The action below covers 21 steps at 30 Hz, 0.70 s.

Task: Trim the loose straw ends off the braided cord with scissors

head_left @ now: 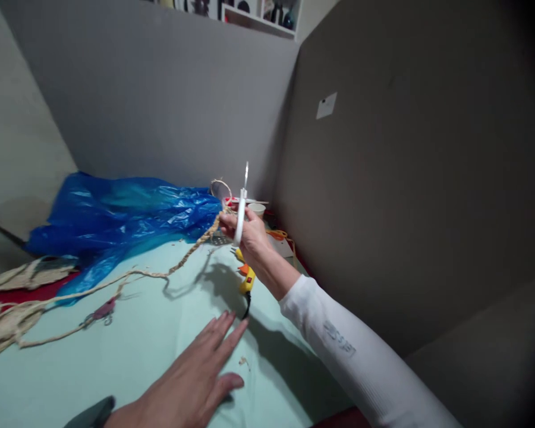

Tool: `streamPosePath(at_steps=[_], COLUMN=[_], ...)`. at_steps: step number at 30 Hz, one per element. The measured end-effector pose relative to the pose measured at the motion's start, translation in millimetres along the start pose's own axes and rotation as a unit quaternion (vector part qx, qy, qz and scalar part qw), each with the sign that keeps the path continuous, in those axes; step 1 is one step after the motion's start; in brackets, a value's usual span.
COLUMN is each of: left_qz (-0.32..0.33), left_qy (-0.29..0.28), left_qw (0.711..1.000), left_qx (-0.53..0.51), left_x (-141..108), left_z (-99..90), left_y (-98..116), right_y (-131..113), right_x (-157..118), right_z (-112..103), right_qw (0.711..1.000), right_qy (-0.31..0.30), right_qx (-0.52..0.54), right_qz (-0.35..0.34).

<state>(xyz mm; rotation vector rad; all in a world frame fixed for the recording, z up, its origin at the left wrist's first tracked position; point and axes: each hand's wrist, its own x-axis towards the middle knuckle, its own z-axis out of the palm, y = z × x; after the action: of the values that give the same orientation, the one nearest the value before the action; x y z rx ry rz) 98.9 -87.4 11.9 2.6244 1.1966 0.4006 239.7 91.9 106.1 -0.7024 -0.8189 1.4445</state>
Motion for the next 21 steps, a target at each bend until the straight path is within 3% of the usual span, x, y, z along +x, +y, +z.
streamPosePath(at_steps=[3,6,8,12,16,21], left_qz=[0.035,0.077,0.113,0.147,0.129,0.158], left_qy=[0.024,0.117,0.139,0.125,0.104,0.036], left_qw=[0.996,0.973,0.962,0.955,0.965,0.984], left_qx=[0.075,0.184,0.206,0.225,0.204,0.074], left_x=[-4,1,10,35,52,41], left_z=[3.6,11.4,18.5,38.9,61.6,63.6], left_y=[3,0,-3,-4,10,46], right_y=[1,2,3,8,13,17], right_x=[0,3,5,6,5,8], right_z=[-3,-7,-8,-4,1,3], right_qw=[1.0,1.0,1.0,1.0,1.0,1.0], right_qy=[-0.001,-0.003,0.0,0.006,-0.002,-0.019], right_qx=[0.0,-0.004,-0.008,-0.014,-0.011,0.0], right_qz=[-0.002,0.0,0.002,0.003,0.0,-0.005])
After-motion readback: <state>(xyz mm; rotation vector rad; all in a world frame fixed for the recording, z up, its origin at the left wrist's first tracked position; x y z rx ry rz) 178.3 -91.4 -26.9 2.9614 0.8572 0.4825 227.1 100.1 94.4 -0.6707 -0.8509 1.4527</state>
